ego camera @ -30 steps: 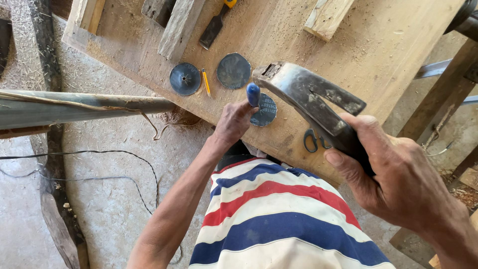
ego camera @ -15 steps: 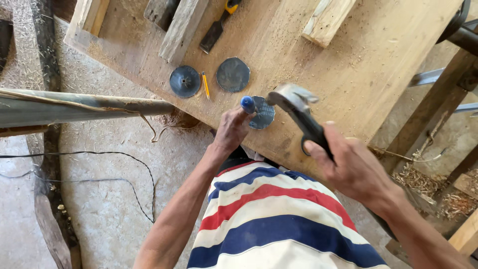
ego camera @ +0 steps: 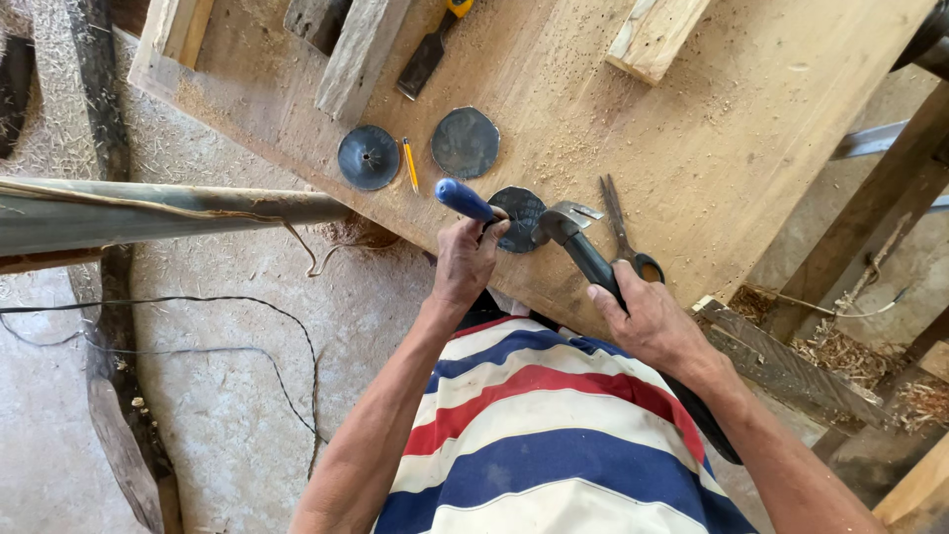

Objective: The person works at a wooden workbench, holding a punch against the center of circular saw blade discs and striking it with a hammer to drive a hole through each disc, working one disc at a time. They hold up a punched disc to show the star-shaped hole, continue punching more discs, then pick up the tools and walk away.

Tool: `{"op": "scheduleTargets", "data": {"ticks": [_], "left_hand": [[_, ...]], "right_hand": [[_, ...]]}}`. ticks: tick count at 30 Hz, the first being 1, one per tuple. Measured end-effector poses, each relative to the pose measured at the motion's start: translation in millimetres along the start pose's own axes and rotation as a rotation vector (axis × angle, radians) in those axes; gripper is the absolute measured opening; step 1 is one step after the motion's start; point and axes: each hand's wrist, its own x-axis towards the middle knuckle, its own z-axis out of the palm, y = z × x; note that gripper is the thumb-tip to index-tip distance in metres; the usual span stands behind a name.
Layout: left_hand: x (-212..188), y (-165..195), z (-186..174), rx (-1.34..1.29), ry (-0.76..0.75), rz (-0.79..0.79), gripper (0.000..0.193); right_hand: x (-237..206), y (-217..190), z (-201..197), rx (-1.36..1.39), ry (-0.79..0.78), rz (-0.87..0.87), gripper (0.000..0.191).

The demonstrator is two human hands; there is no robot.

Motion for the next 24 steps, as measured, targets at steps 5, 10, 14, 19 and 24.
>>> {"op": "scheduleTargets", "data": {"ticks": [5,10,14,19,24], "left_hand": [[3,6,-2,0.022,-0.027,0.024,0.010],[5,8,-2,0.022,-0.036,-0.001,0.011],[5,7,-2,0.044,-0.052,0.028,0.010],[4,0,2,0.101,-0.057,0.155,0.010],[-2,-5,5,0.169,-0.062,0.209,0.016]], "right_hand": [[-1,-8,-6,0.021,-0.019,0.026,0.035],[0,0,-4,0.015,-0.014,0.010,0.035],[5,3,-4,0.020,-0.028,0.009,0.035],[-17,-25,-30,0.011,0.021,-0.109,0.036],[-78,-69,-77,-0.009,0.252,-0.542,0.040]]}}
